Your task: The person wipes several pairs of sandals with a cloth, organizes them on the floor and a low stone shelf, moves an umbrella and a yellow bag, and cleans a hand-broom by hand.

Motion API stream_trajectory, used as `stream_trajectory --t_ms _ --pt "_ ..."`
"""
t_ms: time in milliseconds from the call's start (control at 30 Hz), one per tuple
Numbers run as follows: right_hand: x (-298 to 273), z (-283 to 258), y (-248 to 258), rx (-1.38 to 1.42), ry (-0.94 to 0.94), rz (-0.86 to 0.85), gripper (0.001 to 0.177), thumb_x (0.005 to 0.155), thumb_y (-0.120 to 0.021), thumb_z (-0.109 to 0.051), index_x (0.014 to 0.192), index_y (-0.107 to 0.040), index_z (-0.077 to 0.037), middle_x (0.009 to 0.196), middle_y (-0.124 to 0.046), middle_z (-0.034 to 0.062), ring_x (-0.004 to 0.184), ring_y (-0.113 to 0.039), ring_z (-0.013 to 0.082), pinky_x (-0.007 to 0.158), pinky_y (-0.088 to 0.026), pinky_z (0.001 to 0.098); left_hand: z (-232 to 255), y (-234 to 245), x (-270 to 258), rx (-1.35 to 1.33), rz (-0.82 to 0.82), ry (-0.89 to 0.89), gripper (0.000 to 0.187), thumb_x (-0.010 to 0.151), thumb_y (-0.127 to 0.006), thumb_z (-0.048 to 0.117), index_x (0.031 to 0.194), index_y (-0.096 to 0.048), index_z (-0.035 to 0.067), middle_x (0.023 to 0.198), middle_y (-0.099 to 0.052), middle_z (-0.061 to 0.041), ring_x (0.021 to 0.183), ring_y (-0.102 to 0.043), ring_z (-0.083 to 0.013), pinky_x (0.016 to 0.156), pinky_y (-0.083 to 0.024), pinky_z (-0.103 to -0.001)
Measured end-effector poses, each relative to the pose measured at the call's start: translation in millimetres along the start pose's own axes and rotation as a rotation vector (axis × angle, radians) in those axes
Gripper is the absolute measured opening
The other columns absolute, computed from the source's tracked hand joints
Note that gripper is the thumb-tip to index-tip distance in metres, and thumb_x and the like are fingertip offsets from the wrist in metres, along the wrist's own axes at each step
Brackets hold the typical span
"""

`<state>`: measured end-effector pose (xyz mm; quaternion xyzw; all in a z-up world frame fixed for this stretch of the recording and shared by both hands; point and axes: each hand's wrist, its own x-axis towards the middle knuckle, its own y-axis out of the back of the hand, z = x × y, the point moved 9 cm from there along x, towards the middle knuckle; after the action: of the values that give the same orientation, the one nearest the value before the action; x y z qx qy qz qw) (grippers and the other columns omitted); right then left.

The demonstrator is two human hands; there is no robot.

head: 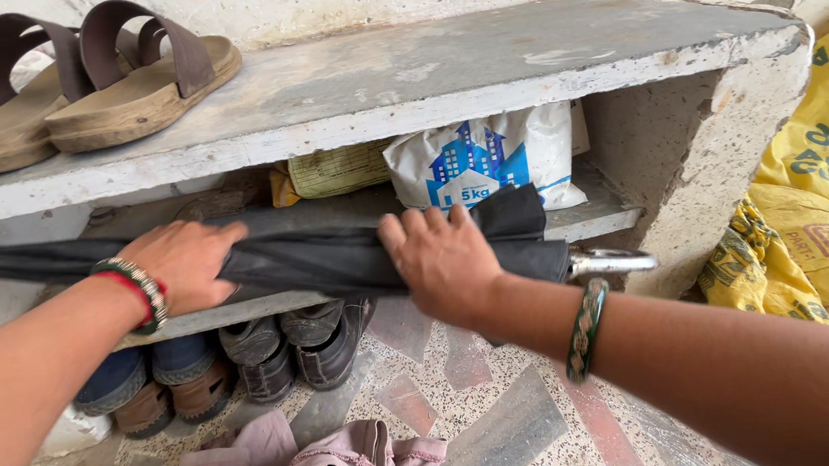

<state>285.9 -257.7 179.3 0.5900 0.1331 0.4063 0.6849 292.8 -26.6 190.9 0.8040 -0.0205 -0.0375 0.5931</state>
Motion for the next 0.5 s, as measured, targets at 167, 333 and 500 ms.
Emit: stream_trajectory --t_ms 167,333,500 --pt "18 45 -4 0.190 -0.201 -0.119 0.056 0.076 -0.069 -0.014 0.129 -0.055 -0.005 0.113 -0.066 0.0136 0.104 -0.068 0.0298 0.089 -0.056 0.0431 18 31 6 0.007 0.119 0.052 0.068 0.075 -0.075 0.032 0.135 -0.050 0.015 0.117 -0.070 -0.014 0.108 -0.069 -0.0355 0.096 -0.056 -0.045" --pt "33 69 15 0.279 -0.227 -0.017 0.036 0.069 -0.069 -0.018 0.103 -0.072 -0.007 0.093 -0.074 0.0174 0.091 -0.073 0.0337 0.082 -0.059 0.0442 92 46 20 0.163 0.368 -0.254 0.102 0.084 -0.075 0.052 0.160 -0.022 0.009 0.143 -0.049 -0.023 0.121 -0.054 -0.0339 0.100 -0.046 -0.047" --pt "44 55 22 0.322 -0.173 0.002 0.029 0.065 -0.070 -0.024 0.085 -0.073 -0.003 0.088 -0.074 0.0228 0.087 -0.073 0.0389 0.081 -0.060 0.0453 147 54 28 0.046 0.613 -0.332 0.107 0.060 -0.084 0.029 0.150 -0.033 0.001 0.135 -0.056 -0.020 0.123 -0.056 -0.0343 0.101 -0.043 -0.045"
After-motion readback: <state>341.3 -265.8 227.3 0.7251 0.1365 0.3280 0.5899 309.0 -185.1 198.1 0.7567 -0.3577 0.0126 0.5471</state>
